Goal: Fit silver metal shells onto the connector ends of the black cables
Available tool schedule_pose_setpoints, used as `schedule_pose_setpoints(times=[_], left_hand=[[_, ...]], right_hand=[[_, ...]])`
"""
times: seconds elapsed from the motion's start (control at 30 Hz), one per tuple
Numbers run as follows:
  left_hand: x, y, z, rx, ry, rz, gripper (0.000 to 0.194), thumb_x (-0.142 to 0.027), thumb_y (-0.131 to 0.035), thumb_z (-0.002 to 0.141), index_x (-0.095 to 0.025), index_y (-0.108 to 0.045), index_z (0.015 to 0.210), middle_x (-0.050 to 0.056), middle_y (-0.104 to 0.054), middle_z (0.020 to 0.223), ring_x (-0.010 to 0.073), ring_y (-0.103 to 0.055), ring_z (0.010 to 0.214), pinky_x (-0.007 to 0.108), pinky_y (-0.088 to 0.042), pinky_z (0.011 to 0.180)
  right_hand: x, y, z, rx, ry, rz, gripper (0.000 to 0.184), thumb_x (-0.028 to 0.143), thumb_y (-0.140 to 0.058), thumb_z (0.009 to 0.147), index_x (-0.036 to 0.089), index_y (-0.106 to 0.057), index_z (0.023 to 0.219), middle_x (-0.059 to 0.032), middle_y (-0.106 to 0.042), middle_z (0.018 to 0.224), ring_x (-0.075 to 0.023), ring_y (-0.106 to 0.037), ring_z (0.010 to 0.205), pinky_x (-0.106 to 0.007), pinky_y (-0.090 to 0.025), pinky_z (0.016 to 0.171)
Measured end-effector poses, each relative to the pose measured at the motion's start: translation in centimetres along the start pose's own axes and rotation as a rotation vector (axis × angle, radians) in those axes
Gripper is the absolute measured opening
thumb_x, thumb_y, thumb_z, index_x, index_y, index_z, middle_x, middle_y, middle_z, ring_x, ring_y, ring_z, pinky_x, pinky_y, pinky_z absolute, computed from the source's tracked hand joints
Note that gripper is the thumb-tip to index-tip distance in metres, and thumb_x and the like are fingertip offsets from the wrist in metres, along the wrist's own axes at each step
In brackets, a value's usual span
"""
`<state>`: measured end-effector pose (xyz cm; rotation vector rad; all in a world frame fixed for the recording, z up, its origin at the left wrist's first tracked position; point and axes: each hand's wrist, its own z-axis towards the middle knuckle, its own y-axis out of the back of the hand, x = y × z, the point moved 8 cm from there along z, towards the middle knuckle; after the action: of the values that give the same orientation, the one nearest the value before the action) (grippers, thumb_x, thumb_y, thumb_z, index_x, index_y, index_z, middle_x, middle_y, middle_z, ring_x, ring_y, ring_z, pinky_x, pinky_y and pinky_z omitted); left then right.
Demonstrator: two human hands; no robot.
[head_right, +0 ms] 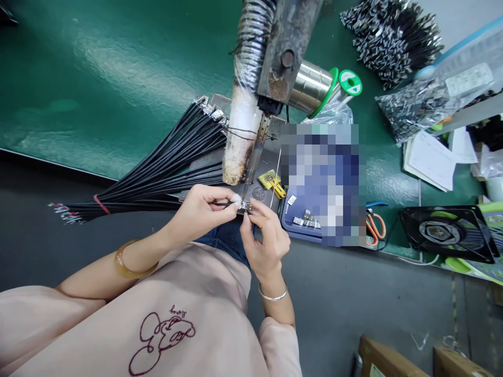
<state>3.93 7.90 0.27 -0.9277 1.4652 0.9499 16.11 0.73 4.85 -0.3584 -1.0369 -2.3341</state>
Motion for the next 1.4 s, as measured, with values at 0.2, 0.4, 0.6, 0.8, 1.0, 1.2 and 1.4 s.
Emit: schedule_pose_setpoints(times=[0.2,0.4,0.6,0.8,1.0,1.2,1.4], left_hand=[[-0.2,-0.2,0.0,0.081,0.029,-0.098,0.016,-0.018,-0.058,0.078,-0.011,-0.061,0.064,-0.005,-0.035,0.056,0.0060,-0.028,0.054,0.020,-0.022,0.050],[-0.5,0.1,0.1,0.019,0.026,-0.107,0.019,-0.019,-0.058,0.078,-0.012,-0.055,0.060,-0.005,-0.034,0.056,0.0055,-0.027,0.053,0.019,-0.022,0.048],[-0.9,0.4,0.2,-0.031,0.015,-0.124,0.011,-0.018,-0.059,0.076,-0.011,-0.065,0.070,-0.003,-0.049,0.062,0.0071,-0.042,0.057,0.017,-0.040,0.055],[-0.8,0.1,0.2,0.022,0.012,-0.033,0.015,-0.019,-0.057,0.077,-0.011,-0.065,0.068,-0.002,-0.051,0.062,0.0081,-0.042,0.058,0.017,-0.037,0.053],[-0.5,-0.3,0.0,0.037,0.011,-0.003,0.015,-0.018,-0.056,0.078,-0.011,-0.063,0.067,-0.003,-0.044,0.060,0.0074,-0.035,0.058,0.019,-0.029,0.051],[-0.4,-0.4,0.1,0.166,0.032,-0.121,0.022,-0.020,-0.057,0.080,-0.013,-0.056,0.060,-0.006,-0.030,0.054,0.0064,-0.025,0.052,0.021,-0.020,0.048],[-1.4,-0.5,-1.3,0.270,-0.043,-0.009,0.013,-0.025,-0.062,0.085,-0.013,-0.065,0.081,-0.003,-0.051,0.060,0.0088,-0.041,0.055,0.022,-0.034,0.053]], right_hand=[[1.0,-0.1,0.0,0.017,0.143,-0.077,0.020,0.006,-0.071,0.081,0.018,-0.062,0.095,-0.0094,-0.077,0.107,-0.0156,-0.076,0.094,-0.022,-0.061,0.081],[0.5,-0.3,0.4,0.002,0.028,-0.039,0.014,0.011,-0.066,0.085,0.022,-0.062,0.092,-0.0058,-0.077,0.108,-0.0154,-0.076,0.092,-0.025,-0.063,0.079],[0.6,-0.3,0.7,-0.019,0.020,0.008,0.015,0.010,-0.067,0.084,0.021,-0.061,0.091,-0.0069,-0.076,0.111,-0.0157,-0.076,0.094,-0.027,-0.063,0.080],[0.5,-0.1,0.0,-0.015,0.035,-0.004,0.019,0.007,-0.070,0.080,0.020,-0.060,0.089,-0.0089,-0.076,0.110,-0.0154,-0.076,0.090,-0.025,-0.064,0.079],[0.3,0.0,-0.3,-0.009,0.041,-0.018,0.016,0.010,-0.068,0.083,0.022,-0.060,0.091,-0.0070,-0.077,0.107,-0.0158,-0.077,0.089,-0.025,-0.063,0.077],[0.5,-0.1,-0.1,0.059,0.165,-0.064,0.015,0.012,-0.064,0.088,0.021,-0.059,0.098,-0.0077,-0.078,0.106,-0.0155,-0.076,0.097,-0.023,-0.060,0.079],[-0.2,1.0,-0.3,0.003,0.096,0.093,0.010,0.017,-0.062,0.090,0.023,-0.057,0.096,-0.0001,-0.074,0.084,-0.0129,-0.073,0.076,-0.025,-0.059,0.068]])
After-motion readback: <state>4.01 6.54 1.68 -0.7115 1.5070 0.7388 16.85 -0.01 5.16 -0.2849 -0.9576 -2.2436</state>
